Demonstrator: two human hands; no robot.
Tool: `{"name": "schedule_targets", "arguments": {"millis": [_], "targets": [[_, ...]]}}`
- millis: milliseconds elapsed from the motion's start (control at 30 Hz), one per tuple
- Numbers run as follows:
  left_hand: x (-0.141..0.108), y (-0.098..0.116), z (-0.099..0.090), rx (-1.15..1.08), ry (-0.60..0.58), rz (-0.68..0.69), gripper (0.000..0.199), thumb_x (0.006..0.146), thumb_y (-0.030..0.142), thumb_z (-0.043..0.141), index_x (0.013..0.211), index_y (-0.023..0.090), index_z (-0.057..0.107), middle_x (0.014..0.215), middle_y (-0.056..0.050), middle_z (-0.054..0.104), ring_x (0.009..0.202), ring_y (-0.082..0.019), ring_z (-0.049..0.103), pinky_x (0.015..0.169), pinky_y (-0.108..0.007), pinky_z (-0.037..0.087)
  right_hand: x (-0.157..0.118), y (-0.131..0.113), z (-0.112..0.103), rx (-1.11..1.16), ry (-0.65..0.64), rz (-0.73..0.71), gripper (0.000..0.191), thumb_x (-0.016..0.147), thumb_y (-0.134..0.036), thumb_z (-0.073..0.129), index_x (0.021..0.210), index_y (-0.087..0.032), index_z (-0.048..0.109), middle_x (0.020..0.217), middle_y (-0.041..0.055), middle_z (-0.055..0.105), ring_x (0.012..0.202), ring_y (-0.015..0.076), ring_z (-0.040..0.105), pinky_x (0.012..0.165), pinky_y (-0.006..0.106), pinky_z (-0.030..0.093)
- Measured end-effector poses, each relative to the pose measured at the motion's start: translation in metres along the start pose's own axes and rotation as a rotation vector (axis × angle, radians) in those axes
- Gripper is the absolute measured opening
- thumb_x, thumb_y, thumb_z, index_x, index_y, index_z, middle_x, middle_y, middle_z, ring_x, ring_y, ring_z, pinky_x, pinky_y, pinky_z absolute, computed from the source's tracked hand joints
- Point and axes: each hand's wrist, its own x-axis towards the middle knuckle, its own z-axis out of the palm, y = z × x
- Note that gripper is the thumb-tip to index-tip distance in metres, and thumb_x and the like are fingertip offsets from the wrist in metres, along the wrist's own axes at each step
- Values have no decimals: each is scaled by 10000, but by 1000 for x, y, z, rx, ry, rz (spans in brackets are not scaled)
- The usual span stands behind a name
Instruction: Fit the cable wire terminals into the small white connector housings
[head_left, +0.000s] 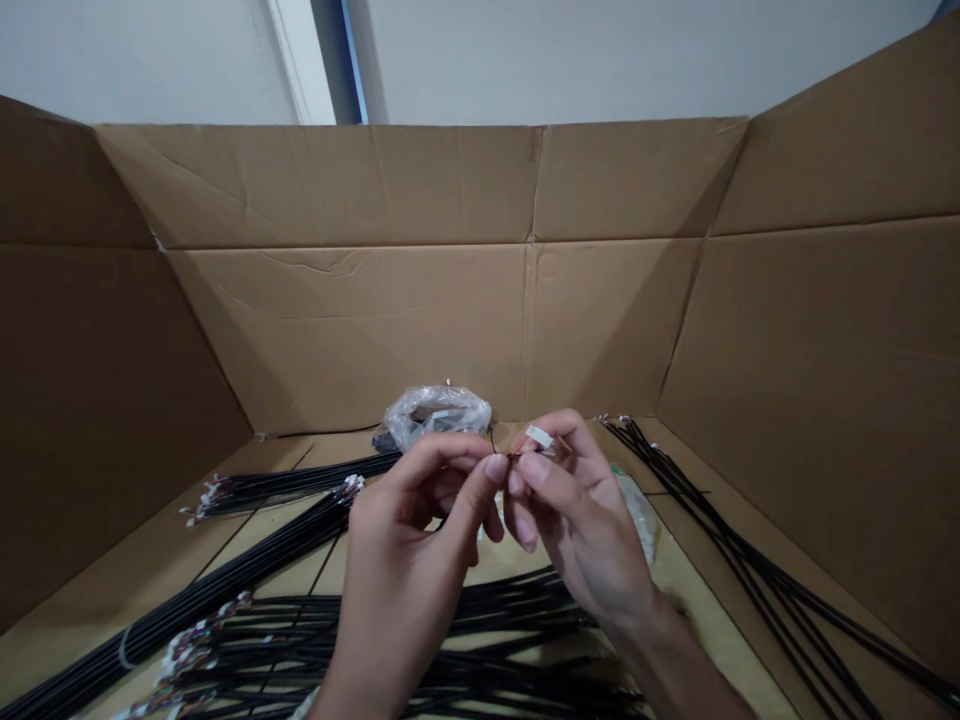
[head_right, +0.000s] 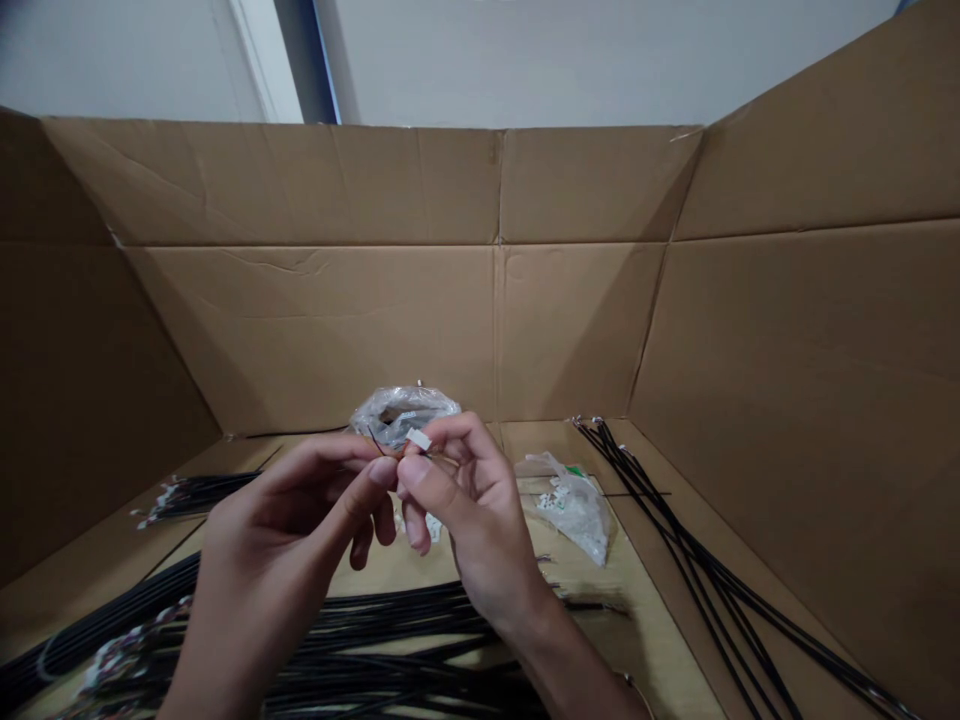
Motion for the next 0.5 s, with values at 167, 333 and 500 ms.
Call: {"name": "schedule_targets", "arguments": {"millis": [167,333,500], "targets": [[-1,3,-1,-2,12,-13,58,872,197,744,820,221,746,555,51,681,447,-68,589,407,-89,468,7,-6,-3,261,-148,279,248,829,-356,823,855,-246,603,548,-110,495,405,44,315,404,131,315],[1,5,-4,2,11,-23,60,865,194,749,811,219,754,546,55,669,432,-55,571,411,-77,463,12,-8,-5,299,-154,355,290,780,-407,845,839,-227,625,560,-116,382,429,52,189,344,115,238],[4,3,-5,-42,-47,-54,71,884,210,733,813,210,740,539,45,672,425,-62,567,391,-84,460,12,-5,-4,281,-72,372,296,772,-358,868,812,-206,617,570,-113,387,456,49,187,358,104,241]]}}
